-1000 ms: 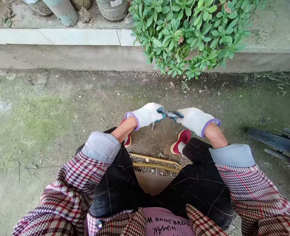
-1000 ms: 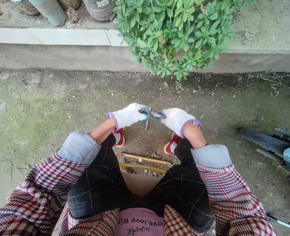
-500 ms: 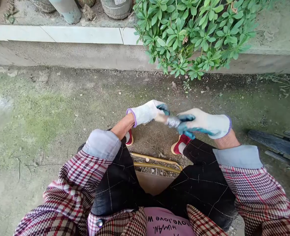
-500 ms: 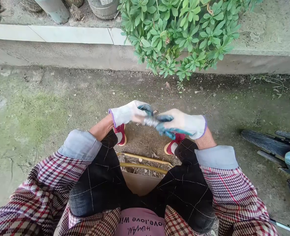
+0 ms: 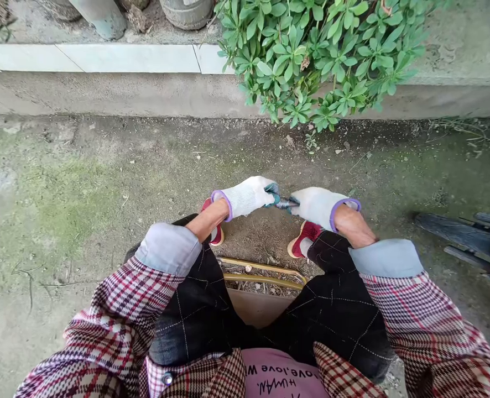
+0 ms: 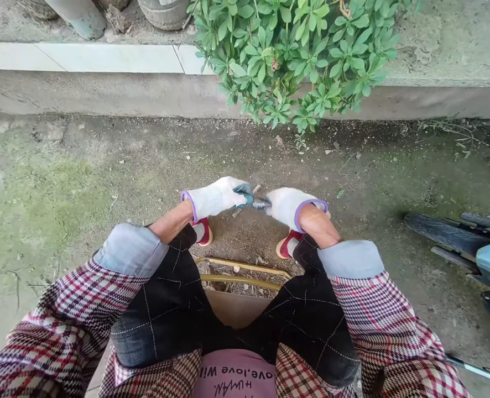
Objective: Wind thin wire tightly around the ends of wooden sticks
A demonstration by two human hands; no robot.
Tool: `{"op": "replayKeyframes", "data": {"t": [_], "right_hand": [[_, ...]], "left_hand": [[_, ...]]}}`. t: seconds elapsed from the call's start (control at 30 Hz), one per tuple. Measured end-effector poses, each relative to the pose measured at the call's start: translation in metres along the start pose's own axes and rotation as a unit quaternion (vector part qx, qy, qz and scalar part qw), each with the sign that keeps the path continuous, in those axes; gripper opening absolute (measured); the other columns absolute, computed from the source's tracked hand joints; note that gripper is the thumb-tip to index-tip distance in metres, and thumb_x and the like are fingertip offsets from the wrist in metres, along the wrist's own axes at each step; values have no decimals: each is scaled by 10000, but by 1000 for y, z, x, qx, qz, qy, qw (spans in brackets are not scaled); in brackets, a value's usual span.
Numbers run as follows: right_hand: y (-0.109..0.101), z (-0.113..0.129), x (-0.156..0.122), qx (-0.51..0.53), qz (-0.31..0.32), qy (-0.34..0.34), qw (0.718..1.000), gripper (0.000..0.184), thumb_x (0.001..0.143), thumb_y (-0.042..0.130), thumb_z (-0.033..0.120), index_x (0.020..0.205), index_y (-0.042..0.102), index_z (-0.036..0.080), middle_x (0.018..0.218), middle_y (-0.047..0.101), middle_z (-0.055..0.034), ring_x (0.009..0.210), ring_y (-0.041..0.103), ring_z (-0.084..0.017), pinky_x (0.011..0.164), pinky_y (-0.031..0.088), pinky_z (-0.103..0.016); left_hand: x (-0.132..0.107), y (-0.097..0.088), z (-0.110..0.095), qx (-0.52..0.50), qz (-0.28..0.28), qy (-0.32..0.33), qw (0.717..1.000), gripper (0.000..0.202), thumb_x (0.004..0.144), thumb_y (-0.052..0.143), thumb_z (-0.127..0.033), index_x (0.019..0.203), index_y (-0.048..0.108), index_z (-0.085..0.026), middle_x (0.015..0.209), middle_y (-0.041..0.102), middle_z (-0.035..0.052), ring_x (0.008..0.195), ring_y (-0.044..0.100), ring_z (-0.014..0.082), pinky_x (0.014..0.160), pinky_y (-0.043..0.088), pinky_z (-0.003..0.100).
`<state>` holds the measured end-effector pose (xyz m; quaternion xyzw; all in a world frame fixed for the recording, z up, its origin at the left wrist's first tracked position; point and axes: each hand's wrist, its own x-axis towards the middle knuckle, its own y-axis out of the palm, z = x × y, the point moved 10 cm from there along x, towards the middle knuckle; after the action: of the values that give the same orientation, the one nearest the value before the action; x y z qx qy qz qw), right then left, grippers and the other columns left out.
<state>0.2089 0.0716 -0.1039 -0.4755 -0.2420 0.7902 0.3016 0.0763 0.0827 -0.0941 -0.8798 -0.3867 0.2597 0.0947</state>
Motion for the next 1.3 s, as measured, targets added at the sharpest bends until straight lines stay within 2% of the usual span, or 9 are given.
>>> {"op": "replayKeyframes", "data": {"t": [0.1,0.2,0.33,0.5,0.73,0.87,1.0,1.17,1.3], "right_hand": [[-27,-10,-1,31,-82,24,996,223,857,732,348,725,588,240,661,630,-43,590,558,-190,526,390,-319],[-47,-9,-17,285,-136,1,949,305,834,740,482,761,585,229,653,608,-8,520,526,-148,462,429,-289],[-40,13,-34,471,-30,-62,879,441,735,824,572,875,653,190,650,640,1,463,527,-131,406,433,-275],[8,28,-31,161,141,-86,973,199,819,743,352,749,640,196,634,634,10,531,541,-126,522,405,-269],[-22,-8,-4,-104,-37,61,992,128,880,673,297,781,649,219,763,689,-67,663,599,-209,603,383,-333],[-52,-10,-21,222,-140,34,964,210,887,693,400,817,614,218,711,640,-34,575,556,-169,523,440,-306],[-44,16,-35,462,-27,-70,884,418,765,827,561,830,640,193,652,641,-18,466,526,-132,424,445,-285],[12,29,-33,180,167,-85,966,249,849,728,421,785,664,189,657,660,-3,530,566,-131,513,418,-269],[6,11,-8,-55,58,-12,997,152,848,673,259,715,625,205,657,638,-28,596,554,-166,565,336,-307]], "left_hand": [[1,0,-1,-127,-32,-2,991,32,769,648,-188,746,664,-173,662,625,-22,588,515,106,585,413,244],[5,1,-6,-244,-21,18,969,35,760,666,-171,780,684,-148,758,697,16,693,617,114,690,503,239],[9,-7,-6,-208,-19,40,977,90,775,669,-227,782,699,-142,764,703,18,694,602,116,695,499,246],[4,-12,-2,-75,-12,38,996,73,710,682,-199,759,712,-155,734,689,-14,694,569,125,669,456,246],[-2,2,2,-55,0,4,998,128,756,650,-195,820,756,-162,684,694,-7,584,570,118,589,451,249],[3,-5,-2,-186,-14,16,982,151,767,661,-172,880,753,-132,789,738,20,672,628,108,670,514,233],[8,-8,-3,-215,1,38,976,144,757,699,-215,866,745,-134,819,726,14,718,619,116,722,527,253],[5,-13,0,-50,-5,62,997,90,738,669,-213,784,716,-151,753,665,-18,693,533,118,641,429,247],[3,-3,6,15,12,15,1000,78,732,629,-175,736,705,-155,629,576,-44,595,448,103,560,339,253]]}}
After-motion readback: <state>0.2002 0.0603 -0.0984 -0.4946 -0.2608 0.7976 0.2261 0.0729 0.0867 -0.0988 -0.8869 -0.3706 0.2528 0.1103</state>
